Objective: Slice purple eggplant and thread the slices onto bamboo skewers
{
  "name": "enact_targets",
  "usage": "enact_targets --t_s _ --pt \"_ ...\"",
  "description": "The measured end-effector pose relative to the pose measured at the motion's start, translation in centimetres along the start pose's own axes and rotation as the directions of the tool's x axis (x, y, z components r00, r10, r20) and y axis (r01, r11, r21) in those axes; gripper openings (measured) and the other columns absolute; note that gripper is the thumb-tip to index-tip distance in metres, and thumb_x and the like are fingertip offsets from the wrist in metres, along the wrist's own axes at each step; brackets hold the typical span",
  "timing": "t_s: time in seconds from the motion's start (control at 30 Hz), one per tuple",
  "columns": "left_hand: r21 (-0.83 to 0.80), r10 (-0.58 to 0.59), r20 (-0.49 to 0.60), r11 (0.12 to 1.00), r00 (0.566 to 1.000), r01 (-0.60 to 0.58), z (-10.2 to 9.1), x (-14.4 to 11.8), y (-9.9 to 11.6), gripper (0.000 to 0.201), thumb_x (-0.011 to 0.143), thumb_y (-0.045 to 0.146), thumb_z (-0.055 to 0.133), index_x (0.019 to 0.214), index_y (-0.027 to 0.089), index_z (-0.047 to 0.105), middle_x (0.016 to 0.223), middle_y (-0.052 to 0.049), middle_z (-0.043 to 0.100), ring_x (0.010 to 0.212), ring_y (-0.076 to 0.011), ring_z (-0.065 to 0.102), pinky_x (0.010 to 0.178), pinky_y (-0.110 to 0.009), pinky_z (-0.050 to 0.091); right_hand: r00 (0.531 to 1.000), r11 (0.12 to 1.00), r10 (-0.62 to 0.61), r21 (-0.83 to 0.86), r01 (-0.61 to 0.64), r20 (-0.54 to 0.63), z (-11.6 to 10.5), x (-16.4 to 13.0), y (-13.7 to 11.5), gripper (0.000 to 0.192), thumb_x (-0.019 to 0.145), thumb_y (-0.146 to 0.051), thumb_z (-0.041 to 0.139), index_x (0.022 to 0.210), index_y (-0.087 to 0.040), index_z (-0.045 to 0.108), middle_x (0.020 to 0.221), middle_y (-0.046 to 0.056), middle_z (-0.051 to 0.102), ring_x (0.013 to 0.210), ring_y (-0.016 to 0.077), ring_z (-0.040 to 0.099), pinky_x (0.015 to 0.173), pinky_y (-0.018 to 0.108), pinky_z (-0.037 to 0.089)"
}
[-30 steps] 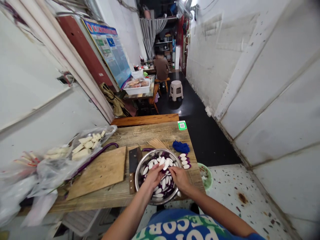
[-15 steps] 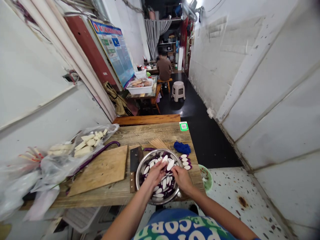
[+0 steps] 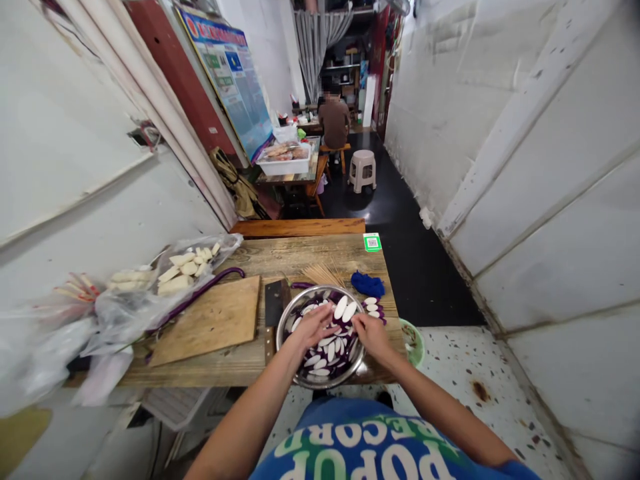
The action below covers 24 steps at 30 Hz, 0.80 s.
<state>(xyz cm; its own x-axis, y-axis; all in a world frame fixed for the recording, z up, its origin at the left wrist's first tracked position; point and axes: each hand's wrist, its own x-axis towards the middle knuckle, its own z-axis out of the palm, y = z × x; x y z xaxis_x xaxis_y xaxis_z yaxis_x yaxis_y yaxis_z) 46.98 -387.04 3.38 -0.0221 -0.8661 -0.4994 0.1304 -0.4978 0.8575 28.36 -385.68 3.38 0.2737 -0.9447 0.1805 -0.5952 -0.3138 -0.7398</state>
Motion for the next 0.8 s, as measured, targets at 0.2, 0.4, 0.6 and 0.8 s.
enact_targets --t_s 0.2,0.4,0.6,0.8 --pt "0.398 0.06 -0.109 0.917 0.992 -0.012 -1.7 -0.1 -3.8 0.011 0.052 0.014 0.07 0.049 0.016 0.059 0.053 -0.002 0.055 0.083 -0.0223 0.055 0.079 -0.03 0.037 0.998 0.998 0.057 -0.027 -0.057 0.006 -2.1 -0.2 1.9 0.028 0.082 -0.024 0.038 0.065 -0.017 0.059 0.058 0.001 0.059 0.055 0.0122 0.051 0.056 0.02 0.034" --pt "0.693 0.274 0.062 0.68 0.96 -0.239 0.7 -1.0 -7.4 0.011 0.059 0.019 0.066 0.069 0.019 0.062 0.083 -0.008 0.057 0.097 -0.0252 0.047 0.09 -0.033 0.027 0.996 0.997 0.078 -0.03 -0.077 0.032 -2.1 -1.3 1.9 0.026 0.081 -0.021 0.039 0.065 -0.018 0.06 0.061 0.0 0.061 0.056 0.0117 0.053 0.056 0.019 0.034" --pt "0.575 0.232 0.0 0.796 0.973 -0.19 1.5 -0.5 -7.4 0.004 0.066 0.014 0.056 0.064 0.017 0.056 0.084 -0.012 0.056 0.101 -0.0263 0.044 0.093 -0.034 0.024 0.996 0.996 0.088 -0.033 -0.088 0.027 -2.2 -1.4 1.8 0.026 0.081 -0.023 0.04 0.066 -0.018 0.06 0.062 0.001 0.062 0.056 0.0122 0.053 0.056 0.02 0.034" --pt "0.548 0.22 -0.042 0.821 0.975 -0.162 -0.3 -1.0 -7.5 0.017 0.057 0.004 0.06 0.067 0.017 0.055 0.092 -0.013 0.055 0.106 -0.0264 0.042 0.091 -0.033 0.027 0.995 0.995 0.091 -0.031 -0.09 0.03 -2.3 -1.8 2.1 0.025 0.081 -0.022 0.04 0.067 -0.018 0.06 0.062 0.001 0.062 0.057 0.0124 0.054 0.056 0.02 0.035"
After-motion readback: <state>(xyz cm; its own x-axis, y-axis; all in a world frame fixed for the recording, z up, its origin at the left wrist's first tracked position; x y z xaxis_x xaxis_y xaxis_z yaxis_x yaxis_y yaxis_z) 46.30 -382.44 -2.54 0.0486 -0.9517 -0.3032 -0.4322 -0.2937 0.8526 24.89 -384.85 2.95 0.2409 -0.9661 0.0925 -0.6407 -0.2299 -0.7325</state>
